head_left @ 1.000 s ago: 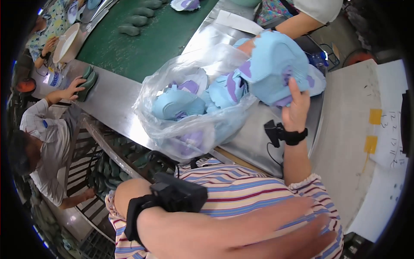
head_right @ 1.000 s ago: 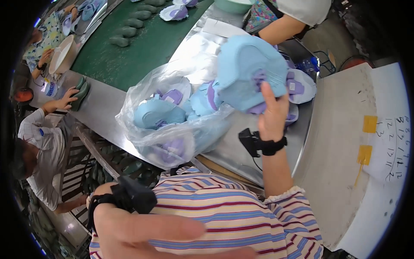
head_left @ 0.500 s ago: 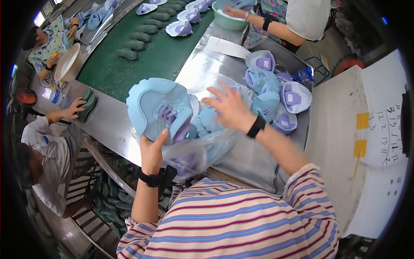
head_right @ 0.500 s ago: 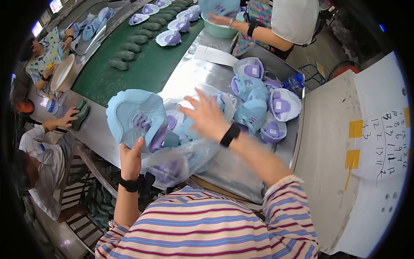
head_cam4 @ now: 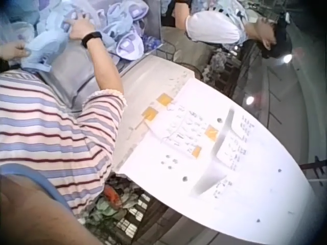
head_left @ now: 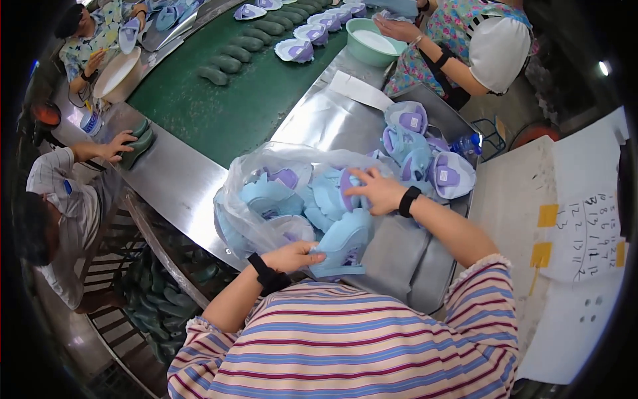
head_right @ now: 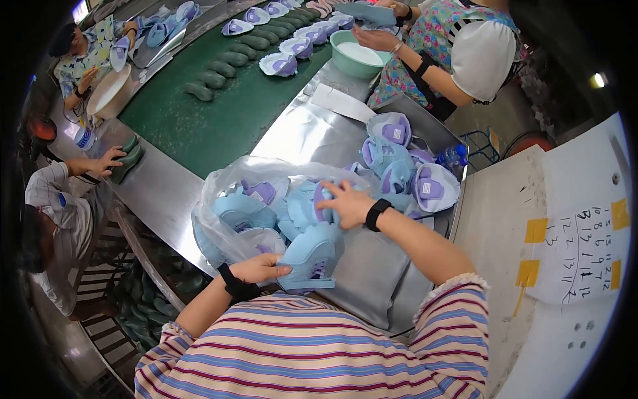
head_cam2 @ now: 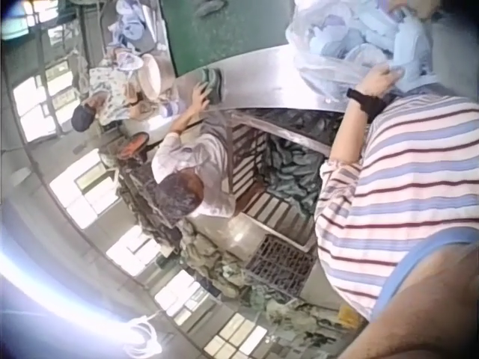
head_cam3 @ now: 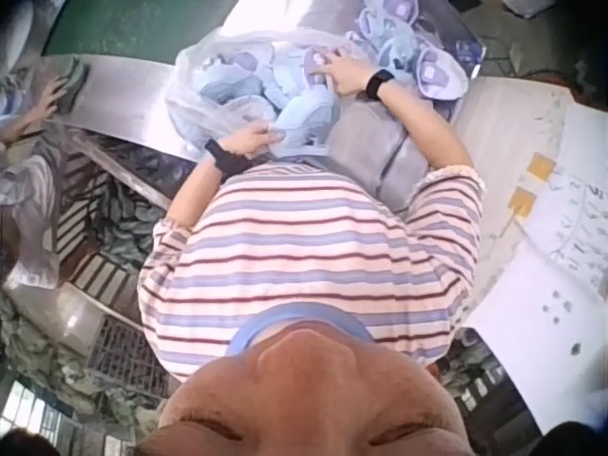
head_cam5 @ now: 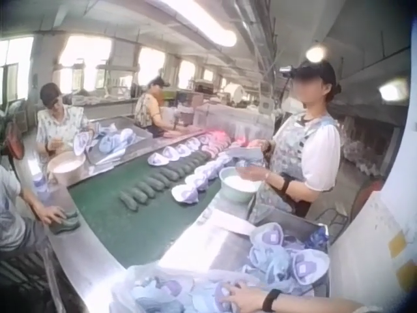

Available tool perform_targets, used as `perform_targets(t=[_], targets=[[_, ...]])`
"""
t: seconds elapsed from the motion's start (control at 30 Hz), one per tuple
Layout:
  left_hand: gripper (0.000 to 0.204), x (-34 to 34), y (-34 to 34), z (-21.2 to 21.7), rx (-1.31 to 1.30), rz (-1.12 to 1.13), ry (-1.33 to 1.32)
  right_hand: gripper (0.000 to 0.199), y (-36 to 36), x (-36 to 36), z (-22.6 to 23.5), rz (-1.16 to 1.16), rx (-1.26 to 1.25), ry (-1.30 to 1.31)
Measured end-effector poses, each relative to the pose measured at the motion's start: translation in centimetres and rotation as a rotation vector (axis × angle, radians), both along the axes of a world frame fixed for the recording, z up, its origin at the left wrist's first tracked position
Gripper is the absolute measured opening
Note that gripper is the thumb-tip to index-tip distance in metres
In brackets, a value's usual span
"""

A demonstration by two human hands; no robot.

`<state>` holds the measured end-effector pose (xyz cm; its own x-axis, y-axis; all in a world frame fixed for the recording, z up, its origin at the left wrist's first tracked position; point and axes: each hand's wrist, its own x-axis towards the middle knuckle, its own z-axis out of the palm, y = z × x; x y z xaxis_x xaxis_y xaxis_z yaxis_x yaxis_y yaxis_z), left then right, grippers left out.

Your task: Gathering manufactured shoe uppers from a bag and placing them into a collection basket in a factory setting.

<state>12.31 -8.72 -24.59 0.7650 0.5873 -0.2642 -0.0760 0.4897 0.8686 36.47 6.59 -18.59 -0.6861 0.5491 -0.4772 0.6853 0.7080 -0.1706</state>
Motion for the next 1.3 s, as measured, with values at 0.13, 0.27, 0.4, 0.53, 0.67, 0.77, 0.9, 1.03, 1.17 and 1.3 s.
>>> perform_targets(t=[0.13,0.27,0.4,0.53,0.67,0.77,0.9,1.03,1.17,1.3], targets=[[0.03,0.9,1.4,2.1,0.212,-0.189,0.121,0.062,1.2,-0.3,-0.7,0.181,-0.172,0.086],[0.03,1.3,1.7,2.1,0.322,-0.329,0.266,0.038,2.1,-1.8,-2.9,0.359,0.445,0.061],[0.025,-1.1,1.3,1.0,0.235,0.185,0.091,0.014,2.3,-2.7,-2.4,0.434,0.508,0.157],[0.039,-6.7,1.3,0.6,0.04,0.956,-0.053,0.033,3.1,1.7,3.7,-0.106,0.498,0.25],[0.054,-8.3,2.4,4.9,0.358,1.146,0.027,0.04,3.1,5.6,7.8,-0.577,0.302,0.402],[0.055,-6.2,4.3,6.9,0.584,1.232,0.174,0.035,1.8,6.2,7.3,-0.974,-0.544,1.188],[0.036,-5.9,6.9,7.2,0.76,0.761,0.623,0.037,-0.9,6.4,2.3,-1.095,-0.892,1.126],[0.032,-4.5,7.1,8.9,0.622,0.773,0.706,0.04,-4.6,6.5,-3.0,-1.019,-0.898,0.842],[0.028,-4.7,8.2,9.0,0.833,0.867,0.62,0.044,-5.7,7.7,-2.7,-1.133,-1.199,1.231],[0.035,-2.0,8.5,9.9,0.811,0.595,0.475,0.037,-5.5,4.9,1.3,-1.168,-1.14,1.521]])
